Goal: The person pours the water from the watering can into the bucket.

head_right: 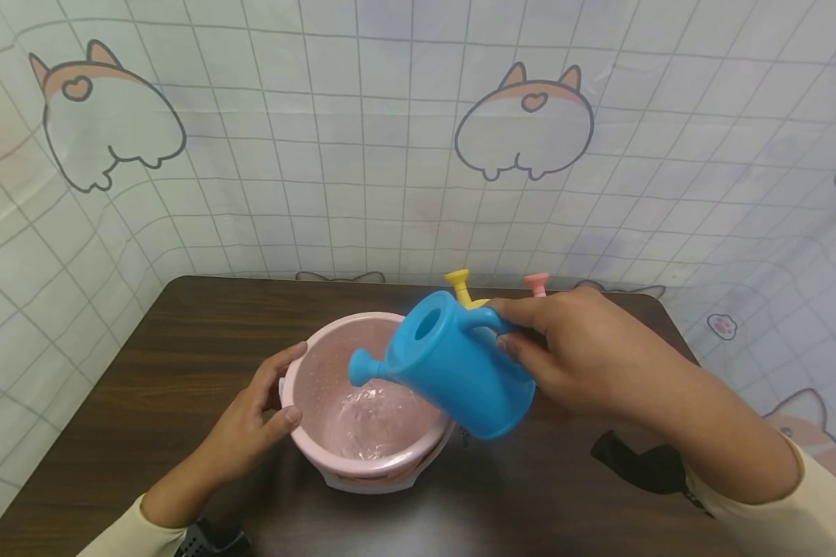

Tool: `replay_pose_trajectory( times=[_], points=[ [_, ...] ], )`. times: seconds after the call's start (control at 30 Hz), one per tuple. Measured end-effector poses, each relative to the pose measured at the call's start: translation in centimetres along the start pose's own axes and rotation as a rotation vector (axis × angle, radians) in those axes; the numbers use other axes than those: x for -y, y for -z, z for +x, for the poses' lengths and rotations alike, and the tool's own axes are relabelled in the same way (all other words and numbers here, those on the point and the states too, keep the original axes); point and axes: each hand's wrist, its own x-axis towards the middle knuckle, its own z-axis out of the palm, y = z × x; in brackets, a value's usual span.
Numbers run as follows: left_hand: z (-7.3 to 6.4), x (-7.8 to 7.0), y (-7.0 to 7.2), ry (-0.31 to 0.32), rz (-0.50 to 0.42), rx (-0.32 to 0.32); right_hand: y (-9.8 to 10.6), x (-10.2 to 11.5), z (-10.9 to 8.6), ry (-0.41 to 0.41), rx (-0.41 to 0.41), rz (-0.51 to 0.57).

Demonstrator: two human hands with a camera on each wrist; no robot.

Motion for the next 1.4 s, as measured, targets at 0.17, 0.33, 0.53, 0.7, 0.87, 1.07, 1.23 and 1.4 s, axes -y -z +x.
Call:
replay_pose_trajectory(
  times=[0.17,0.33,0.53,0.7,0.87,1.07,1.23,1.4],
  points=[
    [0.00,0.01,-0.01,0.003,0.001,-0.001,0.04,0.09,0.10,-0.005,0.015,0.000],
    [0.02,0.10,-0.04,-0.010,-0.003,-0.002,0.05,0.24,0.22,-0.021,0.022,-0.004],
    [-0.01,0.16,-0.03,-0.028,-0.006,0.001,0.05,0.27,0.24,-0.046,0.029,0.010],
    [0.01,0.28,0.03,-0.041,0.008,0.003,0.09,0.20,0.30,-0.042,0.033,0.004],
    [0.00,0.32,0.03,-0.040,0.014,0.001,0.07,0.23,0.42,-0.038,0.034,0.000],
    [-0.01,0.33,0.01,-0.039,0.011,0.001,0.11,0.22,0.38,-0.043,0.035,0.012],
    [-0.02,0.33,0.01,-0.042,0.001,0.005,0.07,0.21,0.41,-0.044,0.042,0.006],
    [-0.02,0.27,0.05,-0.038,0.000,0.007,0.07,0.24,0.44,-0.043,0.040,-0.001]
  ],
)
